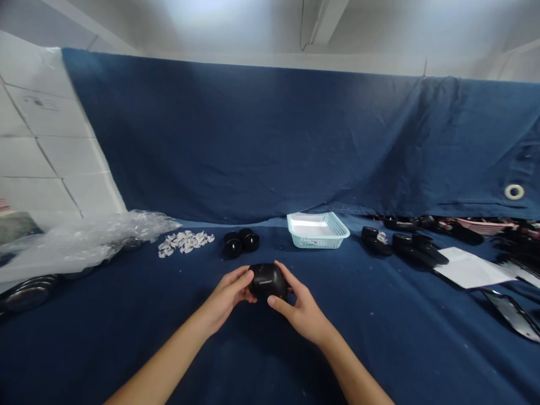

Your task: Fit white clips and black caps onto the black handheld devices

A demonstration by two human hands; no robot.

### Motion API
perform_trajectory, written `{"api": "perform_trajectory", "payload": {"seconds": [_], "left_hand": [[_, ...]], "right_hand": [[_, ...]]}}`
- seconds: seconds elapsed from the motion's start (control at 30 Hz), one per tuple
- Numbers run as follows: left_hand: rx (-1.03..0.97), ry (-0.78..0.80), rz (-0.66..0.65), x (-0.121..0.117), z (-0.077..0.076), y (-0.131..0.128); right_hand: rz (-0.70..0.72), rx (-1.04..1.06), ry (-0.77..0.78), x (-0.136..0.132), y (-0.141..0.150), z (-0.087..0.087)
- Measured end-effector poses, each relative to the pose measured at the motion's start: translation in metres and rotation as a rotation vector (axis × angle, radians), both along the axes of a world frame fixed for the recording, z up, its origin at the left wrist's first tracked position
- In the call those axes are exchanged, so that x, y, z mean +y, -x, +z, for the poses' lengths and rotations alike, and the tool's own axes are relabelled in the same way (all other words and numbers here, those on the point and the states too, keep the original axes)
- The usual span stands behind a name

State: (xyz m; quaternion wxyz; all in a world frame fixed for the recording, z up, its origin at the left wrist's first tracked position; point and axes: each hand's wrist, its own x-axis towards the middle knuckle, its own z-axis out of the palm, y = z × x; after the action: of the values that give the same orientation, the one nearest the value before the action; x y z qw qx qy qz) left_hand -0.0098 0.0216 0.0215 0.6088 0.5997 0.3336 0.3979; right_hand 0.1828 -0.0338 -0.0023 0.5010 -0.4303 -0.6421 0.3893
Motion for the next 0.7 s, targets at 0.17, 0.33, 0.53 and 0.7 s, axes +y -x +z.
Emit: {"api": "perform_trajectory", "payload": {"seconds": [0.17, 0.33, 0.53, 0.7], "left_hand": [[0.083, -0.071, 0.159, -0.003, -0.013, -0.007], [0.356, -0.416, 0.29, -0.013, -0.019, -0.009], [0.405, -0.523, 0.396, -0.022, -0.012, -0.007], [0.195, -0.374, 0.424, -0.024, -0.012, -0.01]], "right_hand": [[-0.067, 0.081, 0.069, -0.001, 0.013, -0.002], [-0.116, 0.306, 0.355, -0.006, 0.029, -0.001], [-0.041, 0.315, 0.303, -0.01, 0.036, -0.004], [-0.064, 0.055, 0.022, -0.01, 0.031, -0.01]]}}
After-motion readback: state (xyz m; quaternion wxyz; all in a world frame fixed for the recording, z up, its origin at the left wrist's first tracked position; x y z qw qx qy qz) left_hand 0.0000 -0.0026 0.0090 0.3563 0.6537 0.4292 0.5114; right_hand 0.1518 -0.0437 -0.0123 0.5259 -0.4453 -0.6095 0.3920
